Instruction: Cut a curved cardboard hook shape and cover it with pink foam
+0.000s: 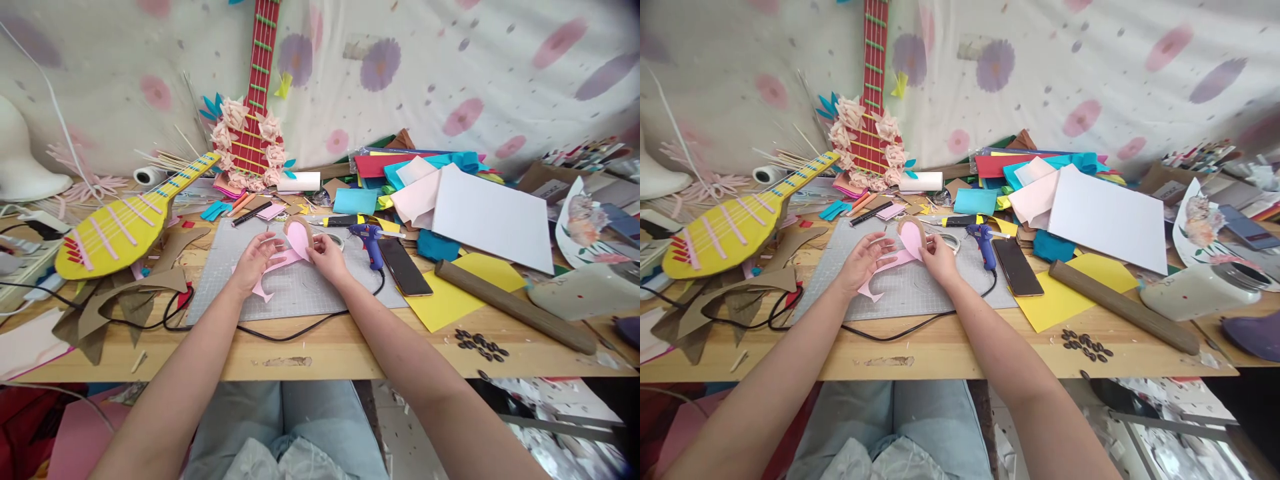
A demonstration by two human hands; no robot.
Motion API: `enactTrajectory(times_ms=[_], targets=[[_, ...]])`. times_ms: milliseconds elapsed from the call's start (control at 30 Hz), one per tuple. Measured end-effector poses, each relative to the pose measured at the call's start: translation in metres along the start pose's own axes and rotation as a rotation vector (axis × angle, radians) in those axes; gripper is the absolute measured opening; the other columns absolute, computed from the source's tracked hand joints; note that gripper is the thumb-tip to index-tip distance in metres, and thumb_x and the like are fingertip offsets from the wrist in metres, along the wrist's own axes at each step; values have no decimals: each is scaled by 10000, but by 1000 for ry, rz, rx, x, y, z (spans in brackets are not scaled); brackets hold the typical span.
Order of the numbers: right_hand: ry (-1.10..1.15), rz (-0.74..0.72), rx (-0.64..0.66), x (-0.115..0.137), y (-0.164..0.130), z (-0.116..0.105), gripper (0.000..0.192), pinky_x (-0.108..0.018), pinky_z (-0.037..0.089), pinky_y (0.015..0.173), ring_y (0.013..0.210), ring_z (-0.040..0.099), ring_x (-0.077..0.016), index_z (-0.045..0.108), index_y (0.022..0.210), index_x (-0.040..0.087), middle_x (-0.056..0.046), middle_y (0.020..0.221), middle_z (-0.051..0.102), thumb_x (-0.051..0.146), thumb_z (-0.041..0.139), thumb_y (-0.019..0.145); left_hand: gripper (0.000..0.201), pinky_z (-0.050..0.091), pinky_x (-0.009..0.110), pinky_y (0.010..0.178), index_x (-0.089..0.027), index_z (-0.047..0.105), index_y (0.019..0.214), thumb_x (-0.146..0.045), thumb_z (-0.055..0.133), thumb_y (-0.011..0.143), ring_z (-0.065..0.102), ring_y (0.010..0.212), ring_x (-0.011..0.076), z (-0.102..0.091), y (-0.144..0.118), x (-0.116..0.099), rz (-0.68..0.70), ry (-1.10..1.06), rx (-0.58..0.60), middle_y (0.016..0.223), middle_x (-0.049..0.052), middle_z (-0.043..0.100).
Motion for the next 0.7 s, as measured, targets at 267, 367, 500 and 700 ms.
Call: enactTrajectory(times_ms=[267,367,500,700], targets=[[-68,-5,-22,6,-5,-3,342,-301,428,676,705,587,-157,427,1044,189,-20,799,631,287,511,727,237,464,350,813,-181,604,890,-275,660,680,591,920,187,-7,2,4,26,182,-59,926,69,631],[-76,11,-40,6,-5,-6,393,-307,429,676,705,597,-165,384,1100,187,-35,832,638,270,503,736,215,380,333,928,-201,641,757,-137,722,568,535,1004,204,-15,1,-4,170,573,-164,887,49,623],[-93,39,-55,3,-3,-8,373,-316,426,691,722,600,-176,388,1092,195,-36,833,645,255,490,739,310,277,388,1008,-228,662,718,-36,726,482,486,1050,260,-14,1,-2,226,782,-152,853,54,624],[-119,59,-143,-4,3,-22,332,-321,420,704,765,597,-189,409,1055,198,-45,854,644,266,483,739,298,399,313,868,-244,653,603,24,684,475,561,751,199,-30,7,-1,101,665,-194,645,5,609]])
Point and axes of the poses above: each hand's wrist, its own y-axis towards the middle knuckle, its own z-axis out of the palm, x = y × z, the point moved 8 cm from there along y, towards the middle knuckle
